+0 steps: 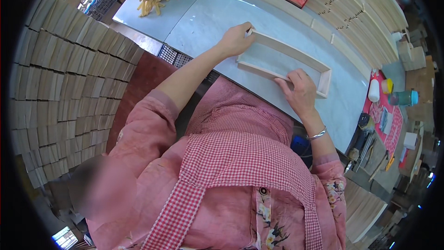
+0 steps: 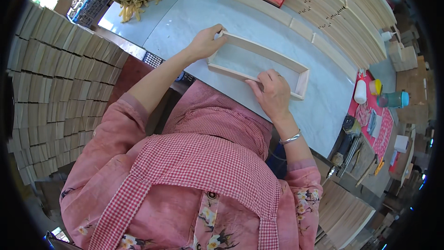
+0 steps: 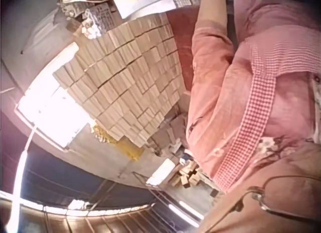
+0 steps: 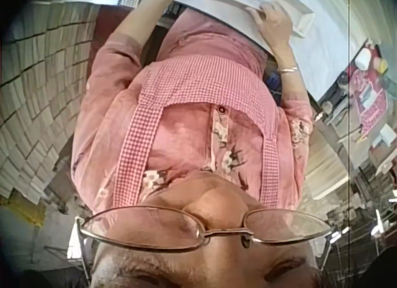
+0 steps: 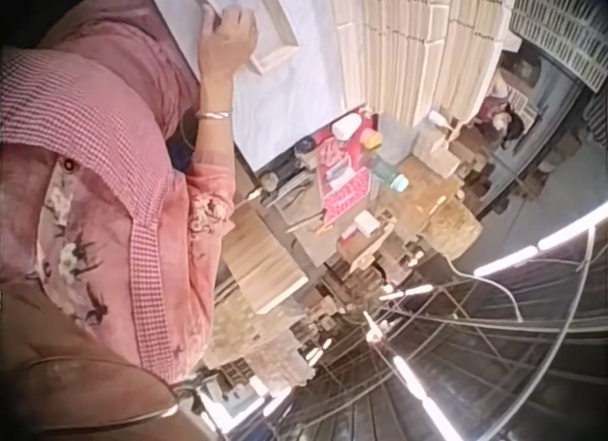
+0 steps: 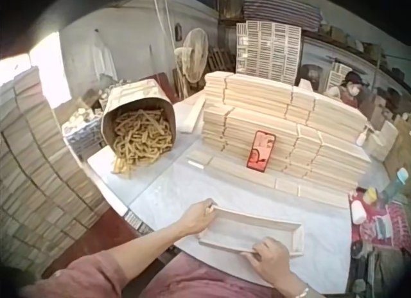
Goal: Assembling thin wooden rectangular boxes using a pneumatic nail gun and wood glue at a factory workbench.
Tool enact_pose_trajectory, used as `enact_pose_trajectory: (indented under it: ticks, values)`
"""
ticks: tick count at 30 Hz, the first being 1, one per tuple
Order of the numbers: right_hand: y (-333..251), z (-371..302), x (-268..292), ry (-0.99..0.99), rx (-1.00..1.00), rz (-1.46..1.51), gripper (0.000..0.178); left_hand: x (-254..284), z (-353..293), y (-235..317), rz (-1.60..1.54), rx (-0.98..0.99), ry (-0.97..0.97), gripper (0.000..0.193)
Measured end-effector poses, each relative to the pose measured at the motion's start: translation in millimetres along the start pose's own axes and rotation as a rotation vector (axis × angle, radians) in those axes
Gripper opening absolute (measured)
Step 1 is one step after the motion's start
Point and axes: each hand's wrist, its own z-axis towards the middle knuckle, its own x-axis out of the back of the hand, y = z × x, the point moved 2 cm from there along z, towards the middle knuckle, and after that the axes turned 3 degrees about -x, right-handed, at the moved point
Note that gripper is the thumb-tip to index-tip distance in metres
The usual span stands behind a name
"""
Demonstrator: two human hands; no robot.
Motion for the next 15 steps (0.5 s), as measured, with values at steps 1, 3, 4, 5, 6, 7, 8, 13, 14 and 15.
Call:
enact_pose_trajectory:
  ticks: [1,3,4,5,6,7,8,13,14,15]
  values:
    - [2,0,-1,0.0,-0.012,0.0,0.026,-2,0,1,0.008,0.003,0.019,0.035]
    - [4,-1,-4,-0.003,-0.028,0.003,0.026,-5,-1,3,0.019,0.01,0.034,0.036]
    - [4,0,-4,0.002,-0.024,0.0,0.026,-7,0,4,0.026,0.025,0.047,0.036]
    - [5,0,-4,0.008,-0.021,-0.003,0.026,-9,0,4,0.033,0.04,0.06,0.036]
    - [5,1,-4,0.013,-0.019,-0.006,0.026,-10,0,5,0.041,0.054,0.073,0.037]
    - [5,1,-4,0.019,-0.016,-0.01,0.026,-11,-1,5,0.049,0.067,0.085,0.037]
    - [6,2,-5,0.019,-0.021,-0.007,0.026,-12,-1,6,0.052,0.069,0.081,0.037]
    - [7,2,-7,0.035,-0.031,-0.041,0.027,-14,-4,9,0.057,0.068,0.11,0.037]
    - [7,2,-7,0.037,-0.032,-0.046,0.027,-15,-4,7,0.01,0.061,0.096,0.04]
    - [7,2,-7,0.039,-0.033,-0.051,0.027,-15,-5,4,-0.038,0.055,0.082,0.044]
